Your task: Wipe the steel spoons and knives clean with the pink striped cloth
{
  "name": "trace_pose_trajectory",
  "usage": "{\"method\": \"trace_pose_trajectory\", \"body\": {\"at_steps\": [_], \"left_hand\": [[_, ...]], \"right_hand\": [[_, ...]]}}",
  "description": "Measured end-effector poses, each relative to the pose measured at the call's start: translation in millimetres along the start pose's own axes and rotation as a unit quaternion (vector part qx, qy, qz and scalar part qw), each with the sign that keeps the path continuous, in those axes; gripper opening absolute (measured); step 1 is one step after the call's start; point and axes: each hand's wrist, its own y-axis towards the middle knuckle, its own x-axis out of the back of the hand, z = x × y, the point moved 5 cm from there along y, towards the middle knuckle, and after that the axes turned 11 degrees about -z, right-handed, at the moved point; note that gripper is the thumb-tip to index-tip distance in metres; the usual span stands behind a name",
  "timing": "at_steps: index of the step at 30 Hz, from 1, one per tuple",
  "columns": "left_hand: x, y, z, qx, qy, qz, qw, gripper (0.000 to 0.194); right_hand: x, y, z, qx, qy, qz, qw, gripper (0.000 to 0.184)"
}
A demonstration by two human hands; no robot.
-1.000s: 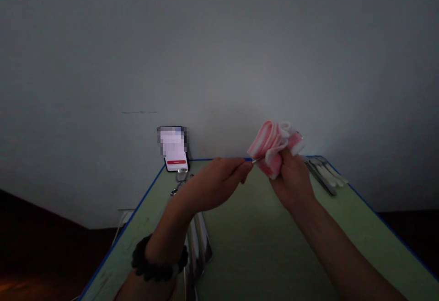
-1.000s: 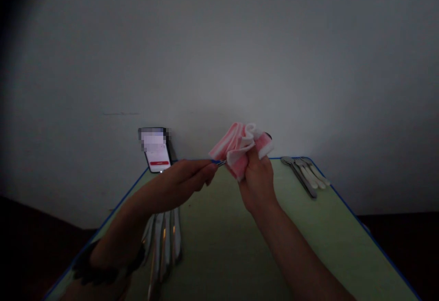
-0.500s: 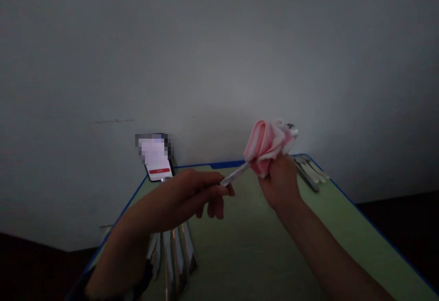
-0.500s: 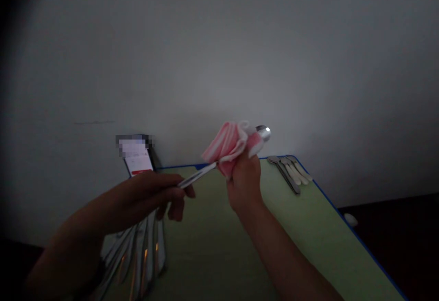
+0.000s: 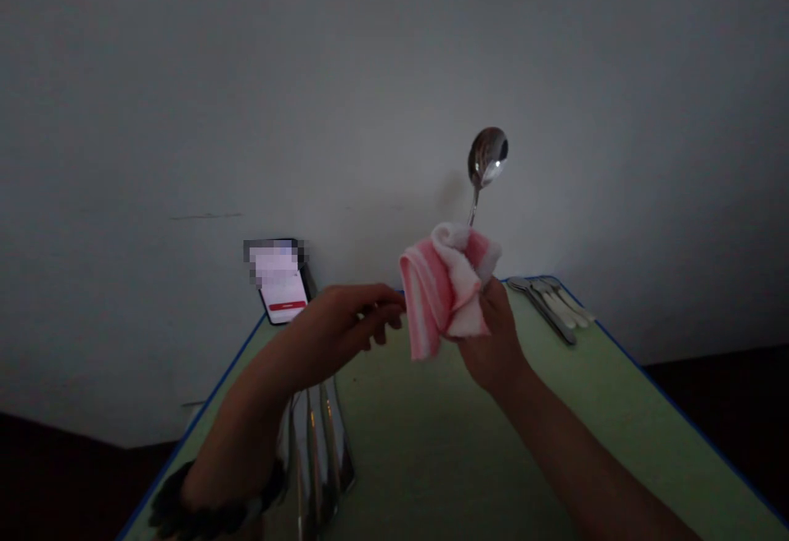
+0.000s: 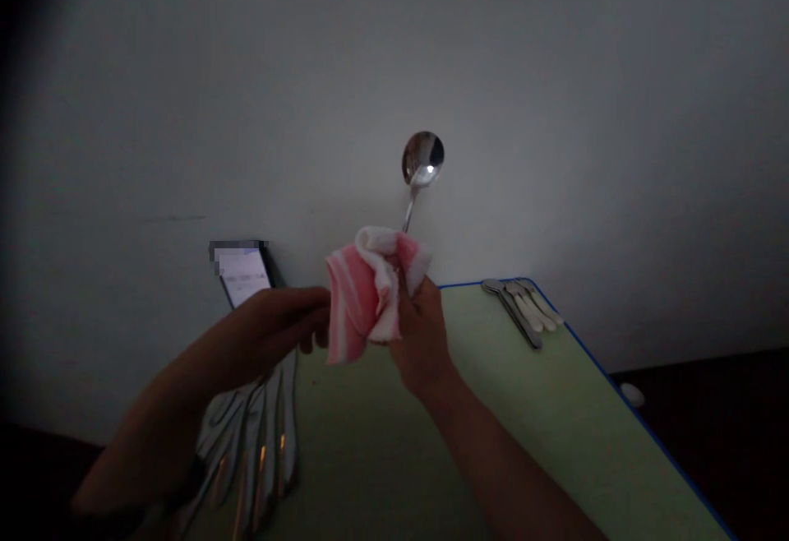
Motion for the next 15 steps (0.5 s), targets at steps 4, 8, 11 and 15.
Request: {"method": "trace_pose_trajectory", "body": {"at_steps": [4,8,11,15], "left_hand": [[30.7,0.0,-10.0,0.020,-0.168,-0.240,0.956,0.026],[28.7,3.8,-16.7,0.047,-0.456,-0.290,0.840,0.035],[24.3,5.0,-8.5,0.099,-0.602,-0.291,0.737,0.038],[31.1,0.7,9.8,0.133,-0.699,-0.285,0.642,0.039]], "right_hand": [[-11.8,-5.3,0.9,0.007,-0.074,0.127,0.989,0.027],[-31.8,-24.8,-5.3,0.058,-0.195,0.255,0.945,0.029],[-38.2,-33.8,-10.2,0.084,-0.264,0.310,0.909,0.030],[-34.3,-31.4,-9.0,0.127,-0.369,0.354,0.850,0.032]]}}
